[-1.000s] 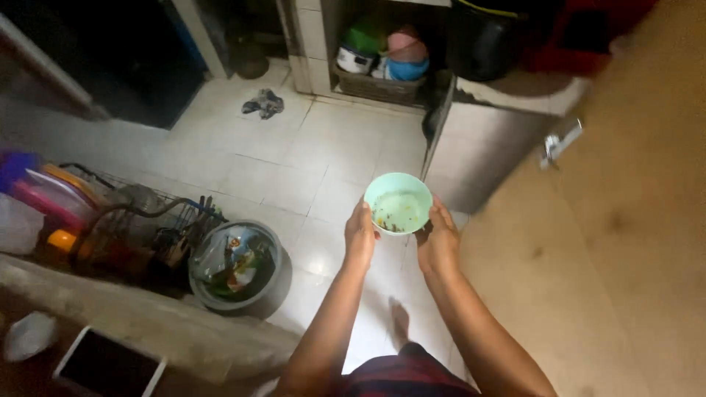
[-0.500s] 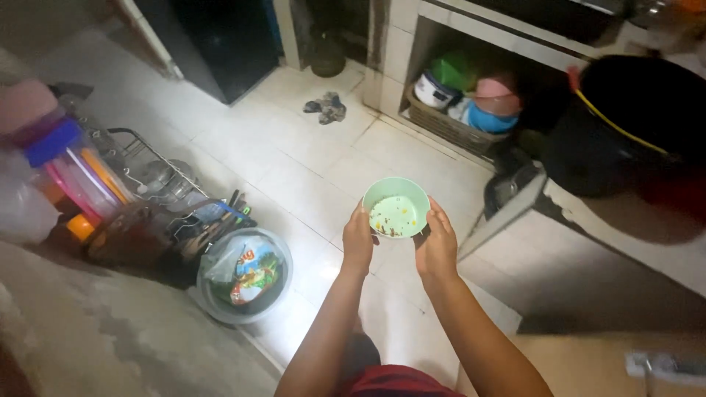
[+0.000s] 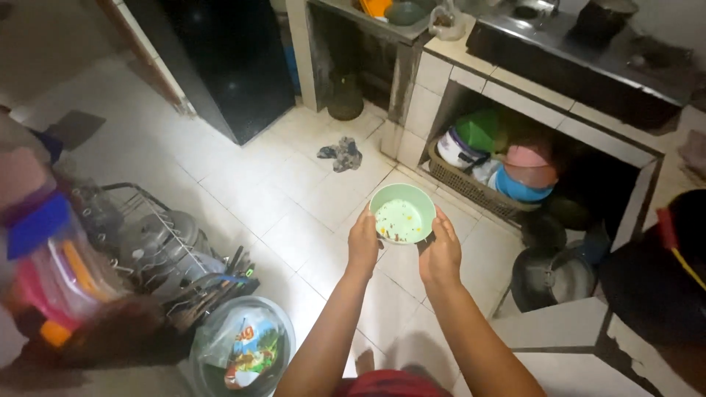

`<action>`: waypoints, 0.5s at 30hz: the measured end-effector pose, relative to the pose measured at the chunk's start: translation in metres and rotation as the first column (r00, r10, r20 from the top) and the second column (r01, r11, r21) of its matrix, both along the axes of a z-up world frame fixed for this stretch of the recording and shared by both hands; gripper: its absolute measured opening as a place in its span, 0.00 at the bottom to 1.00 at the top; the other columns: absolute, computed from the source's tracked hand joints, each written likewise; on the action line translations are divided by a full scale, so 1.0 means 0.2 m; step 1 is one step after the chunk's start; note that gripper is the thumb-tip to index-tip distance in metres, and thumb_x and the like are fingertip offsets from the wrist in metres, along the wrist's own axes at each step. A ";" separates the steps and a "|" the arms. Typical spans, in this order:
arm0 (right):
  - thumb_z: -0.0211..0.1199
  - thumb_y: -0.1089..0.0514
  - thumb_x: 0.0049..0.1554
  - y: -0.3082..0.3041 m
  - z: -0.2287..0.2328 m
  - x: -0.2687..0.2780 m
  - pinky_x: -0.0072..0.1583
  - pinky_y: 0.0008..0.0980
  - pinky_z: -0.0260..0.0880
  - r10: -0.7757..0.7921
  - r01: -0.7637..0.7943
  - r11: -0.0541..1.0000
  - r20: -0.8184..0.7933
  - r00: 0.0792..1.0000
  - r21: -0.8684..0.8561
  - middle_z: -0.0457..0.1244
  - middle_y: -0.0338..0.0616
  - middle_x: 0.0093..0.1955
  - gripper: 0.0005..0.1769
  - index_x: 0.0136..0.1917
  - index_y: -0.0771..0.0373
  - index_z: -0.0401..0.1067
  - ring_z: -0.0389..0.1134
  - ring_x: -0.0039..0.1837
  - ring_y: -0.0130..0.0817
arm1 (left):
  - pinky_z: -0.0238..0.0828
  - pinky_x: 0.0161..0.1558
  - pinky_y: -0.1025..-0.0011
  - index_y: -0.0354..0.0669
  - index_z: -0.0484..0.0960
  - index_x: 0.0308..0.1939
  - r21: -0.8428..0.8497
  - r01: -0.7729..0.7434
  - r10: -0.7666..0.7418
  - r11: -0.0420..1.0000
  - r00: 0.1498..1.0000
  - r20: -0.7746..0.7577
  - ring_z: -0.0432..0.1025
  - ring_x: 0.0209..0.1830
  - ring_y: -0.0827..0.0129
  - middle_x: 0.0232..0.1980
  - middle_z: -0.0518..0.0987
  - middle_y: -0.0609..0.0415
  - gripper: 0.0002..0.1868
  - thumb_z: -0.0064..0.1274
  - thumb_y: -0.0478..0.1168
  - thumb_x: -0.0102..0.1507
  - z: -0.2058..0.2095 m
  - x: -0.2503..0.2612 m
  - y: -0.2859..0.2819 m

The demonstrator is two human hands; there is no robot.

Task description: Clear used dishes and a glass from a dining table and place them into the kitchen sink.

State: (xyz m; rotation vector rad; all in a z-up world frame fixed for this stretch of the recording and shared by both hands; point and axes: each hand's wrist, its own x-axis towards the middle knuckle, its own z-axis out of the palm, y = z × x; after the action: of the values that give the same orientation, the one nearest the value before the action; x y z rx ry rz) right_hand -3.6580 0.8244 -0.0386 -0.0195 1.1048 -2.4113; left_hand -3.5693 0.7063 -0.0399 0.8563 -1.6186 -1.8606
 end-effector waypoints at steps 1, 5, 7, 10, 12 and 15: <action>0.42 0.60 0.67 -0.05 0.00 -0.04 0.71 0.42 0.62 -0.005 0.005 1.000 0.012 1.000 0.005 0.59 0.52 0.72 0.25 0.74 0.71 0.57 0.62 0.72 0.40 | 0.68 0.29 0.75 0.45 0.73 0.72 0.005 0.005 -0.005 1.000 1.000 0.012 0.68 0.29 0.76 0.38 0.79 0.55 0.27 0.33 0.48 0.72 0.00 -0.05 -0.05; 0.42 0.60 0.67 -0.27 -0.04 -0.34 0.71 0.43 0.62 -0.026 0.026 1.000 0.009 1.000 0.006 0.59 0.53 0.71 0.24 0.74 0.71 0.57 0.62 0.72 0.41 | 0.69 0.29 0.74 0.46 0.74 0.71 0.027 0.017 -0.018 0.999 0.999 0.026 0.69 0.30 0.77 0.39 0.79 0.56 0.27 0.33 0.48 0.71 -0.01 -0.35 -0.27; 0.42 0.60 0.67 -0.37 -0.09 -0.48 0.71 0.43 0.63 -0.026 0.026 1.000 0.039 0.999 0.015 0.59 0.53 0.71 0.24 0.73 0.71 0.57 0.62 0.72 0.41 | 0.69 0.29 0.74 0.46 0.73 0.71 0.040 0.007 -0.008 0.999 0.999 0.035 0.69 0.31 0.77 0.41 0.80 0.58 0.27 0.33 0.48 0.71 -0.06 -0.48 -0.37; 0.43 0.60 0.67 -0.58 -0.12 -0.74 0.71 0.43 0.63 -0.046 0.042 0.998 0.069 0.997 0.050 0.59 0.54 0.71 0.24 0.74 0.70 0.56 0.62 0.71 0.42 | 0.68 0.29 0.74 0.46 0.72 0.71 0.072 -0.010 0.008 0.997 1.000 0.024 0.69 0.31 0.78 0.41 0.80 0.57 0.27 0.35 0.49 0.71 -0.11 -0.75 -0.58; 0.43 0.61 0.66 -0.69 -0.14 -0.92 0.71 0.42 0.62 -0.016 0.016 1.000 0.055 0.998 0.012 0.59 0.50 0.72 0.24 0.74 0.69 0.57 0.62 0.71 0.39 | 0.67 0.27 0.73 0.45 0.74 0.71 0.048 -0.022 0.022 0.999 1.000 0.006 0.67 0.27 0.76 0.38 0.79 0.55 0.27 0.35 0.49 0.71 -0.15 -0.93 -0.70; 0.45 0.61 0.67 -0.92 -0.16 -1.29 0.71 0.42 0.60 -0.021 0.020 1.000 0.042 0.999 0.007 0.57 0.52 0.72 0.23 0.74 0.70 0.57 0.60 0.71 0.41 | 0.67 0.26 0.74 0.43 0.75 0.70 0.028 -0.034 0.035 0.999 0.999 -0.021 0.67 0.24 0.75 0.33 0.78 0.53 0.27 0.35 0.49 0.71 -0.19 -1.26 -0.92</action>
State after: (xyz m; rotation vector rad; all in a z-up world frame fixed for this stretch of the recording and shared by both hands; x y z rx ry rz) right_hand -3.9161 0.6413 -0.0711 0.0449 1.0989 -2.4151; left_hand -3.8219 0.5232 -0.0784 0.8678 -1.5592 -1.8657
